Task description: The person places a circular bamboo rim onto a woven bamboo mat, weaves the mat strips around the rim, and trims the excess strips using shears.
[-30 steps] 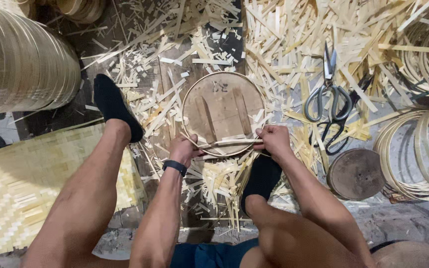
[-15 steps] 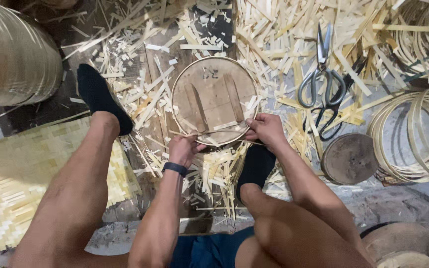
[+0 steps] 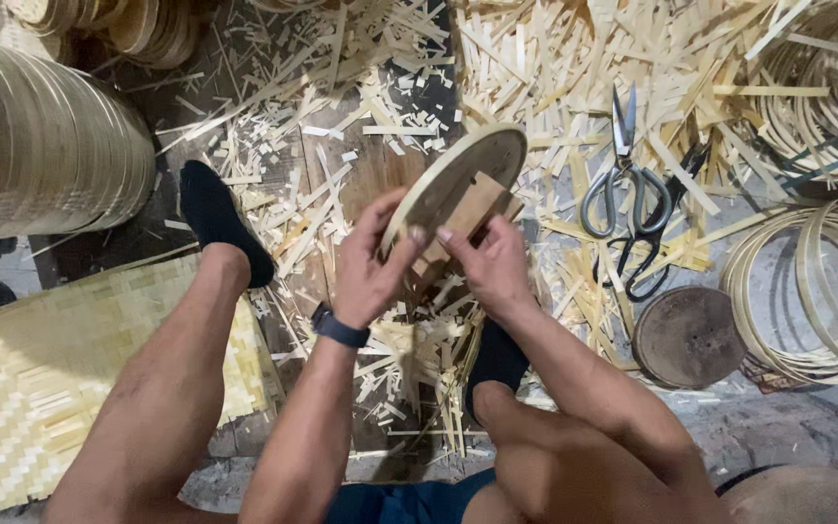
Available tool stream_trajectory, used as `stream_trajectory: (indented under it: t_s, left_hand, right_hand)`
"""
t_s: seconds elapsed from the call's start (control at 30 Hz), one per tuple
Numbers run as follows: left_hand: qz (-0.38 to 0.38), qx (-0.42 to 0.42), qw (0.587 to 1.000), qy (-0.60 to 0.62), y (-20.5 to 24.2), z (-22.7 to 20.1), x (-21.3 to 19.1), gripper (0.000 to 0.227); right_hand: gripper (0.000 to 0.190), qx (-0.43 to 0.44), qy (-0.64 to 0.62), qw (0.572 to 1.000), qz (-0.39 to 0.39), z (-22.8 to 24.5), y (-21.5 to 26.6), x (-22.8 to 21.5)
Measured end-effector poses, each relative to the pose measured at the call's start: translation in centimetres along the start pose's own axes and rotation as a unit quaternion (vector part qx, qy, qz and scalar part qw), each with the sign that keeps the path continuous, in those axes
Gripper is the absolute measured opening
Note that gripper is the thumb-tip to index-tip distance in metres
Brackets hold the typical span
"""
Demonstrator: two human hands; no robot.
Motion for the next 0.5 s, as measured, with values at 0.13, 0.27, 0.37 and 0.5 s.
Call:
stream_trajectory:
  t_s: [0.13,0.27,0.37,0.5]
  left_hand:
    - [-0.022,0.069,0.996,-0.053,-0.4,0.4,1.1,0.044]
    - [-0.071,0.044,0.993,-0.088,-0.3,4.3,-0.1,0.048]
    - [-0.119,0.001,0.983,-0.140,-1.0,7.6,-4.9,0.060]
    - [-0.251,-0.161,0.934,-0.196,-1.3,10.6,-15.7,0.064]
  right_hand:
    - [0.032,-0.050,-0.071,0.996,0.038,-0.7,0.5,-0.7]
    - [0.036,-0.012,-0.071,0.996,0.059,-3.2,-0.2,-3.3]
    - [0.052,-0.037,-0.323,0.924,0.199,-4.8,1.0,-7.5]
    - [0.065,-0.030,-0.383,0.905,0.183,-9.0,0.9,-13.3]
Point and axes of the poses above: each hand's wrist, its own y-axis away from the middle knuckle, its own x-axis out of the palm, z = x × y, the point moved 6 cm from there along -y, towards the middle knuckle, and after that the axes turned 13 degrees about x, right-handed, at the moved point
